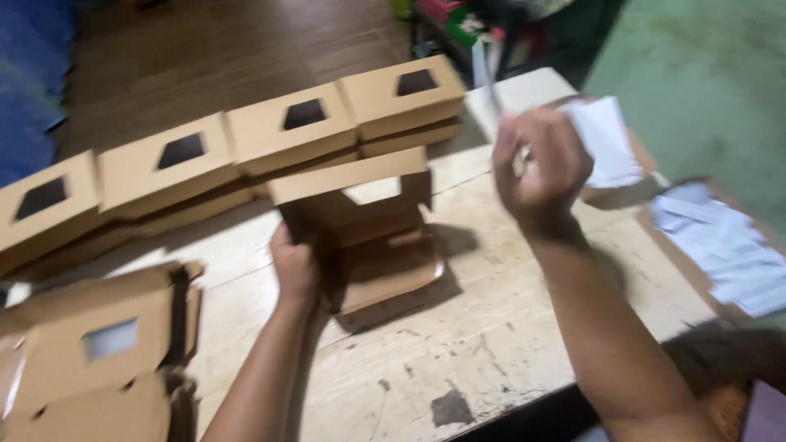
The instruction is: The person folds a flat cardboard sheet into a small box, inserts a white paper, and closes the lid. The finished box is placed on a stack of similar boxes on the table.
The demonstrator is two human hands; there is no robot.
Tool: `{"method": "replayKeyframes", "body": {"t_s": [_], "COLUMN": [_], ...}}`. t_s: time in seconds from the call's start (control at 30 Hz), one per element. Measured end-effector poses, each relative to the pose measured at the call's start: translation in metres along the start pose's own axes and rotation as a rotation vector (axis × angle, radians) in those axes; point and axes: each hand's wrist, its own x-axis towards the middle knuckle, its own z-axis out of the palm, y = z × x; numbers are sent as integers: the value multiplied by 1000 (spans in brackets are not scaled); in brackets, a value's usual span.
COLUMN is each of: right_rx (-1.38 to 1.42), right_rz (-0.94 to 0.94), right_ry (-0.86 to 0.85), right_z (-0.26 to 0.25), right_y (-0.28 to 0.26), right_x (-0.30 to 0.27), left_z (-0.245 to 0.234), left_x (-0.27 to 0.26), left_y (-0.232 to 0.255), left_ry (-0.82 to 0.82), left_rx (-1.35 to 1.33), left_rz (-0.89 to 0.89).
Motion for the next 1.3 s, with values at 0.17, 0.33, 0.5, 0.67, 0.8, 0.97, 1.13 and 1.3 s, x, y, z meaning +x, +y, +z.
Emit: {"method": "replayKeyframes", "body": {"t_s": [0.17, 0.33, 0.5, 0.67, 0.8, 0.97, 1.13, 1.3], "right_rx": [226, 278, 408, 401, 370, 402, 355, 357], "right_rz": [-238, -225, -162, -177, -151, -178, -160, 159], "right_ry": [-461, -859, -1366, -1484, -1558, -1544, -1360, -1013], "right_z": [8, 15, 10, 11, 12, 14, 4, -29], "right_y": [-109, -155, -158, -161, -159, -156, -129, -66], "right_x": [-12, -41, -30, -21, -23, -36, -25, 13], "left_z": [-1, 5, 7, 7, 10, 6, 13, -15], "left_x": [5, -4, -3, -6, -11, -8, -4, 8], "left_y": [0, 31, 35, 42, 59, 45, 18, -29], "left_ry": [-7, -44, -72, -101, -116, -113, -150, -74], "left_rx": [-11, 22, -13, -27, -32, -58, -108, -13], "left_rz": [38, 92, 118, 110, 102, 84, 65, -18]}}
